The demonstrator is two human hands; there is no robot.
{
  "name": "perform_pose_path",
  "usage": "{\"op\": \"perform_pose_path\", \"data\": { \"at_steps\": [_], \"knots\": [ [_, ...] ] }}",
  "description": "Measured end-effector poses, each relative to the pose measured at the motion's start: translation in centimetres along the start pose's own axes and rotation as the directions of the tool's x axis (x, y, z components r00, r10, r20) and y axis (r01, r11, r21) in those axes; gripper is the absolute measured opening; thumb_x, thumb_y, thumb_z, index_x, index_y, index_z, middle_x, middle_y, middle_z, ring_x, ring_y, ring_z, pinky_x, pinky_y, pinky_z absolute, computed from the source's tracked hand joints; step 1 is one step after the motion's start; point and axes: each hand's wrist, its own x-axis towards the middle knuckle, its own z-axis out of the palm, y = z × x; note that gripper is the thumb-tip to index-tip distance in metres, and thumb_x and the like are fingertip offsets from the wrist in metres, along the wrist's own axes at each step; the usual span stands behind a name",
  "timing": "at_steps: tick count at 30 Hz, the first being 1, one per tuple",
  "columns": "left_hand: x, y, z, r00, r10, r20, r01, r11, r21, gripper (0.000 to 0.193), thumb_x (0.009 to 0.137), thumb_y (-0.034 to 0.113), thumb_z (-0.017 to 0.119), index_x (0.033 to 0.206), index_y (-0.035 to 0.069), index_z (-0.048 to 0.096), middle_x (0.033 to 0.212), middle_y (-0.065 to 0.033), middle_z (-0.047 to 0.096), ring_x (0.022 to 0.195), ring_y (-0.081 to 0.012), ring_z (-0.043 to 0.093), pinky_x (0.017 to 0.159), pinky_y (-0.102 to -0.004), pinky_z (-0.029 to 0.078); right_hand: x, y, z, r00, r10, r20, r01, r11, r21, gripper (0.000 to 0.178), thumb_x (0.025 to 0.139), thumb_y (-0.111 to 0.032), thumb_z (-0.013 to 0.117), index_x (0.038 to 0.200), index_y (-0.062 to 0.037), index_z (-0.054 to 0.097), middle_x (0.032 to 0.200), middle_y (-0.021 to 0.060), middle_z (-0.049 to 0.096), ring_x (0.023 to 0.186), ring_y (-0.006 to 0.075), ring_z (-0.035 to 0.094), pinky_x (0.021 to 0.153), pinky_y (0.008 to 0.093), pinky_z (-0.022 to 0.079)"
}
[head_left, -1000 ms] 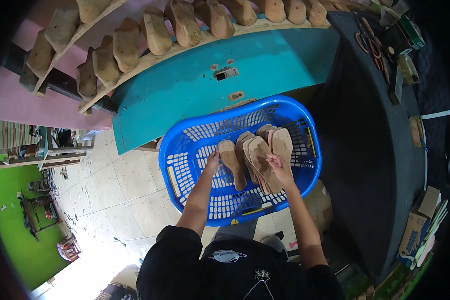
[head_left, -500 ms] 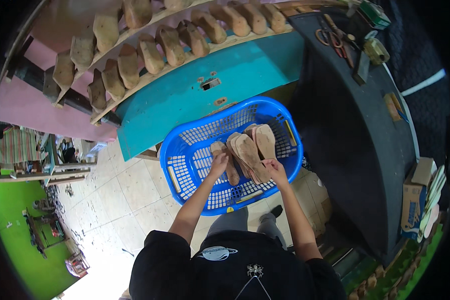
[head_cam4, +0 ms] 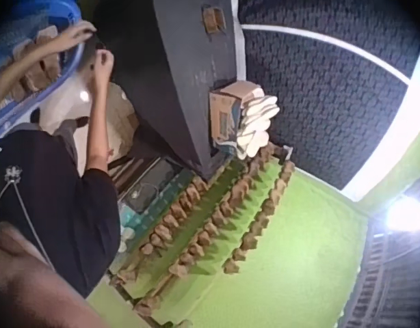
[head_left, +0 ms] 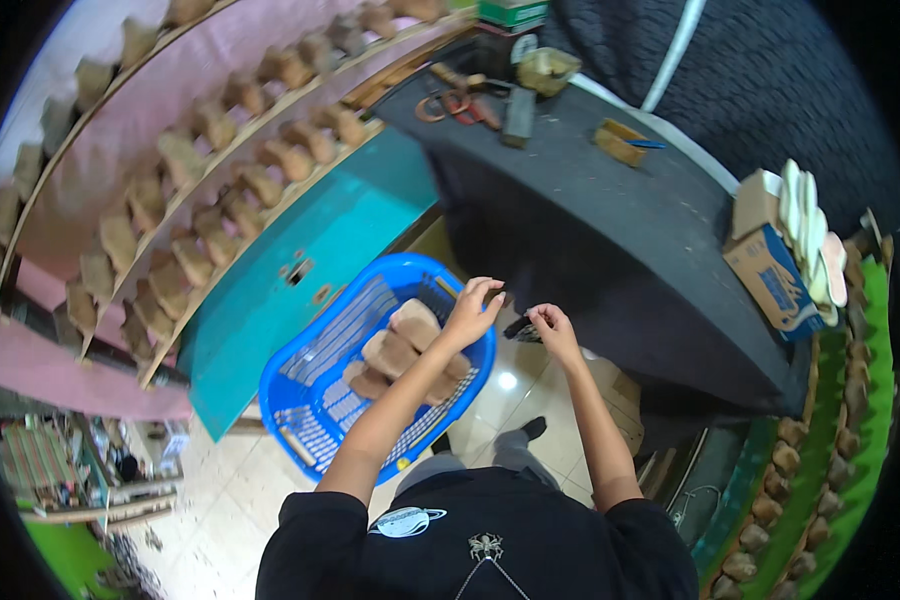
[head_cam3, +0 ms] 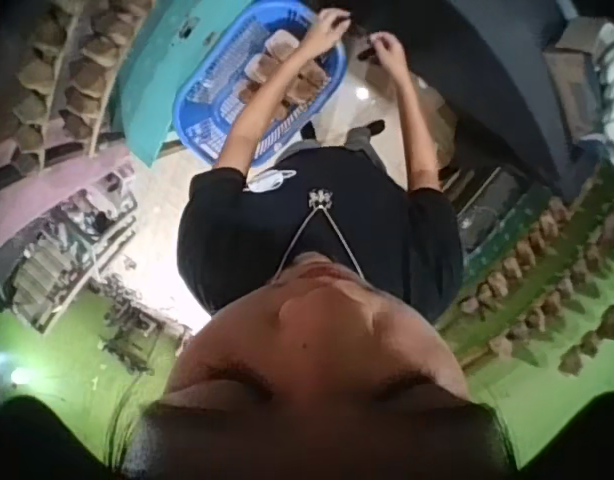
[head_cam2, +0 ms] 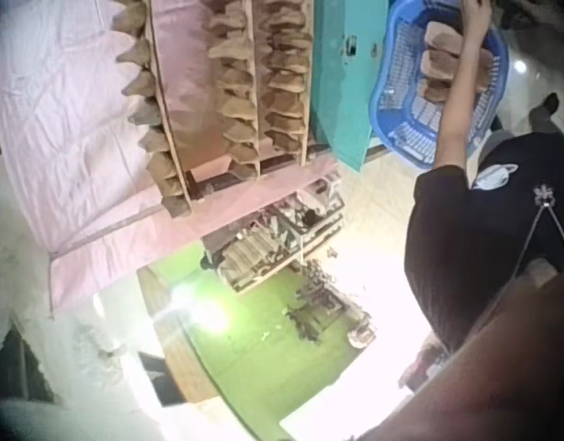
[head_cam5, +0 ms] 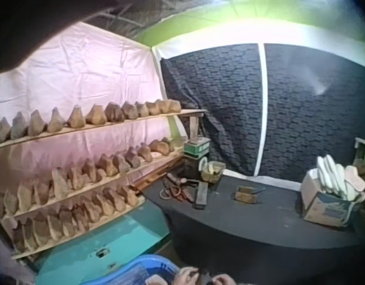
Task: The person takes shoe soles from a box, applies adhesive onto each sole using a small brush, and places the coated shoe soles into a plastic basket.
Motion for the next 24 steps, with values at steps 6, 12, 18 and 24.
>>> {"op": "perform_pose_path", "data": {
  "at_steps": [6, 12, 18, 24],
  "knots": [
    [7.4, 8.2, 9.8, 0.96, 0.23, 0.16, -0.22, 0.973, -0.072, 0.024, 0.079, 0.018, 0.054, 0.098, 0.003, 0.056, 0.105, -0.0165, 0.05, 0.101, -0.0314, 0.047, 0.087, -0.0369, 0.037, -0.1, -3.3, -13.7, 0.953, -0.15, -0.262, 0.146, 0.989, -0.036, 0.016, 0.08, -0.017, 0.056, 0.082, -0.0009, 0.057, 0.084, 0.0041, 0.052, 0.077, 0.0109, 0.049, 0.072, 0.0242, 0.04],
    [14.3, 17.7, 22.4, 0.849, 0.446, 0.284, -0.409, 0.894, -0.184, 0.027, 0.08, 0.02, 0.052, 0.101, 0.004, 0.053, 0.107, -0.0145, 0.049, 0.102, -0.0308, 0.046, 0.088, -0.037, 0.036, -2.7, -4.3, -28.6, 0.821, -0.236, -0.52, 0.168, 0.97, -0.175, 0.014, 0.078, -0.017, 0.056, 0.08, -0.0033, 0.057, 0.083, 0.0034, 0.051, 0.079, 0.0118, 0.047, 0.068, 0.0229, 0.037],
    [17.4, 25.9, 32.1, 0.795, 0.5, 0.343, -0.412, 0.861, -0.298, 0.028, 0.079, 0.022, 0.052, 0.103, 0.008, 0.052, 0.106, -0.009, 0.051, 0.103, -0.028, 0.045, 0.087, -0.038, 0.035, -6.2, -4.8, -41.1, 0.666, -0.307, -0.68, 0.15, 0.948, -0.281, 0.014, 0.077, -0.016, 0.057, 0.08, -0.0025, 0.057, 0.082, 0.0037, 0.052, 0.079, 0.0119, 0.048, 0.068, 0.0244, 0.038],
    [19.1, 30.9, 37.5, 0.768, 0.544, 0.339, -0.537, 0.835, -0.123, 0.032, 0.078, 0.024, 0.053, 0.108, 0.011, 0.05, 0.108, -0.0066, 0.052, 0.107, -0.0244, 0.043, 0.088, -0.0414, 0.03, -5.1, -7.0, -49.1, 0.454, -0.513, -0.729, -0.072, 0.794, -0.603, 0.014, 0.077, -0.019, 0.057, 0.084, -0.0071, 0.059, 0.086, 0.0076, 0.058, 0.084, 0.0239, 0.052, 0.075, 0.0315, 0.04]
  ]
}}
